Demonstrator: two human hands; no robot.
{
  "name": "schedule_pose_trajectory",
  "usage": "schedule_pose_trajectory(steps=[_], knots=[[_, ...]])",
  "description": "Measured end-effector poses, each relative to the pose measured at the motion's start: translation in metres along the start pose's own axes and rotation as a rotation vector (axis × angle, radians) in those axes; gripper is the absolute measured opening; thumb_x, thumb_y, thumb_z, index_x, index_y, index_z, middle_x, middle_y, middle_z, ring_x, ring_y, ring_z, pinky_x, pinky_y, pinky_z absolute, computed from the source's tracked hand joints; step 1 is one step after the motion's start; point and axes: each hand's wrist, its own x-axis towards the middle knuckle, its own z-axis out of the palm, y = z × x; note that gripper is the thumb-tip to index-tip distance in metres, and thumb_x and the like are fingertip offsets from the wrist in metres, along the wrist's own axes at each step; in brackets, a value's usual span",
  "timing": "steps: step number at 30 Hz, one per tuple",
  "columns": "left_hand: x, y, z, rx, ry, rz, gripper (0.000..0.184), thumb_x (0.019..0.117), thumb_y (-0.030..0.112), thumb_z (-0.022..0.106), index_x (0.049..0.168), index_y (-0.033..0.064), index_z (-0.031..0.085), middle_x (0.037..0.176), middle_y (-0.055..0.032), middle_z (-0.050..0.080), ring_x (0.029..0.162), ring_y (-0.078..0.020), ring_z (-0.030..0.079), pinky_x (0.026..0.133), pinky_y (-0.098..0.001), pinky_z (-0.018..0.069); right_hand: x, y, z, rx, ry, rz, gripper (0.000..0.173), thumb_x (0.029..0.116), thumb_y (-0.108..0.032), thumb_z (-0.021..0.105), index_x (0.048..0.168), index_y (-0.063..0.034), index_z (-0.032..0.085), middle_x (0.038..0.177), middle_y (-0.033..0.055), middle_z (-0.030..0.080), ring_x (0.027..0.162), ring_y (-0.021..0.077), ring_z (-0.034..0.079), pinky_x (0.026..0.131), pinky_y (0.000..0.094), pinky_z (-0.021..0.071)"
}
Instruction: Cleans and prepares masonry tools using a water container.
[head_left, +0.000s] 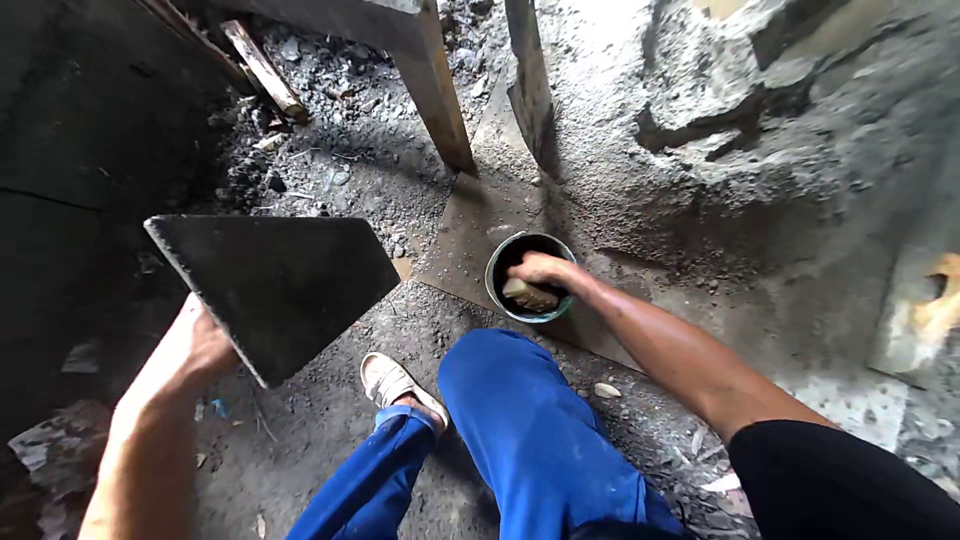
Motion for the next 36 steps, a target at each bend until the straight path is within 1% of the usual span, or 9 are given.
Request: schedule_pose_trajectory(steps=[4, 7, 11, 15, 18, 24, 31, 33, 36], knots=[[0.002, 0.024, 0.003, 0.003, -0.019, -0.005, 0.034, 0.0893, 0.011, 0.066, 0.121, 0.0021, 0.058, 0.105, -0.0130, 0.064, 0.097, -0.0201, 0.062, 0.085, -0.0496, 0.0501, -0.019, 0.015, -0.017, 0.664, -0.140, -0.083, 0.033, 0.0959, -0.035, 0.063, 0.116, -0.0089, 0.065, 0.095, 0.0090, 0.067, 0.081, 0.0193, 0.065, 0.072, 0.0423, 0.0563], [0.006, 0.037, 0.006, 0.007, -0.026, 0.035, 0.032, 0.0889, 0.014, 0.066, 0.118, 0.0026, 0.059, 0.103, -0.0125, 0.064, 0.095, -0.0193, 0.062, 0.084, -0.0498, 0.0496, -0.016, 0.025, -0.015, 0.884, -0.214, -0.094, 0.029, 0.0971, -0.036, 0.057, 0.112, -0.0123, 0.064, 0.091, 0.0057, 0.067, 0.078, 0.0165, 0.066, 0.068, 0.0377, 0.0579], [0.007, 0.038, 0.010, -0.033, -0.033, 0.042, 0.047, 0.0815, 0.028, 0.068, 0.123, 0.0093, 0.056, 0.102, -0.0001, 0.063, 0.092, -0.0025, 0.060, 0.081, -0.0327, 0.0533, -0.020, 0.016, -0.005, 0.687, -0.096, -0.123, 0.042, 0.0977, -0.040, 0.057, 0.124, -0.0081, 0.063, 0.106, 0.0139, 0.066, 0.091, 0.0239, 0.065, 0.079, 0.0474, 0.0551], [0.008, 0.038, 0.014, -0.007, -0.022, 0.030, 0.057, 0.0789, 0.034, 0.070, 0.128, 0.0084, 0.056, 0.109, -0.0053, 0.065, 0.100, -0.0100, 0.062, 0.086, -0.0424, 0.0523, -0.014, 0.017, 0.010, 0.519, 0.057, -0.137, 0.048, 0.0979, -0.048, 0.055, 0.117, -0.0049, 0.067, 0.108, 0.0179, 0.068, 0.097, 0.0292, 0.066, 0.085, 0.0543, 0.0538], [0.003, 0.051, 0.016, 0.009, -0.044, 0.072, 0.050, 0.0820, 0.025, 0.070, 0.126, 0.0057, 0.056, 0.109, -0.0070, 0.064, 0.100, -0.0106, 0.061, 0.089, -0.0420, 0.0507, -0.007, 0.013, 0.014, 0.317, 0.205, -0.069, 0.054, 0.0983, -0.051, 0.057, 0.106, 0.0020, 0.067, 0.102, 0.0240, 0.069, 0.096, 0.0367, 0.068, 0.084, 0.0613, 0.0528], [0.001, 0.056, 0.021, -0.033, -0.078, 0.138, 0.040, 0.0822, 0.024, 0.068, 0.118, 0.0098, 0.059, 0.098, 0.0026, 0.064, 0.089, 0.0021, 0.060, 0.081, -0.0258, 0.0523, 0.000, 0.003, 0.007, 0.057, 0.182, 0.004, 0.049, 0.1001, -0.044, 0.058, 0.111, 0.0024, 0.067, 0.115, 0.0254, 0.068, 0.109, 0.0397, 0.067, 0.091, 0.0638, 0.0513], [0.002, 0.059, 0.025, -0.077, -0.111, 0.113, 0.047, 0.0811, 0.027, 0.071, 0.124, 0.0110, 0.058, 0.102, 0.0014, 0.066, 0.092, -0.0011, 0.062, 0.082, -0.0307, 0.0547, -0.001, 0.003, 0.000, -0.128, 0.118, -0.101, 0.052, 0.0978, -0.048, 0.059, 0.107, 0.0017, 0.068, 0.111, 0.0252, 0.068, 0.108, 0.0407, 0.066, 0.090, 0.0663, 0.0507], [-0.001, 0.067, 0.024, -0.117, -0.104, 0.108, 0.045, 0.0825, 0.027, 0.070, 0.124, 0.0128, 0.057, 0.100, 0.0050, 0.066, 0.087, 0.0031, 0.062, 0.079, -0.0248, 0.0552, 0.001, 0.009, -0.001, -0.157, 0.117, -0.227, 0.054, 0.0962, -0.052, 0.060, 0.107, 0.0003, 0.068, 0.108, 0.0242, 0.069, 0.105, 0.0406, 0.067, 0.089, 0.0657, 0.0512], [-0.002, 0.081, 0.022, -0.212, -0.084, 0.192, 0.040, 0.0822, 0.026, 0.069, 0.119, 0.0165, 0.059, 0.092, 0.0117, 0.066, 0.079, 0.0087, 0.062, 0.070, -0.0163, 0.0551, -0.013, 0.019, -0.014, -0.118, 0.137, -0.423, 0.066, 0.0974, -0.059, 0.060, 0.138, -0.0065, 0.060, 0.129, 0.0229, 0.066, 0.124, 0.0392, 0.062, 0.106, 0.0642, 0.0458]])
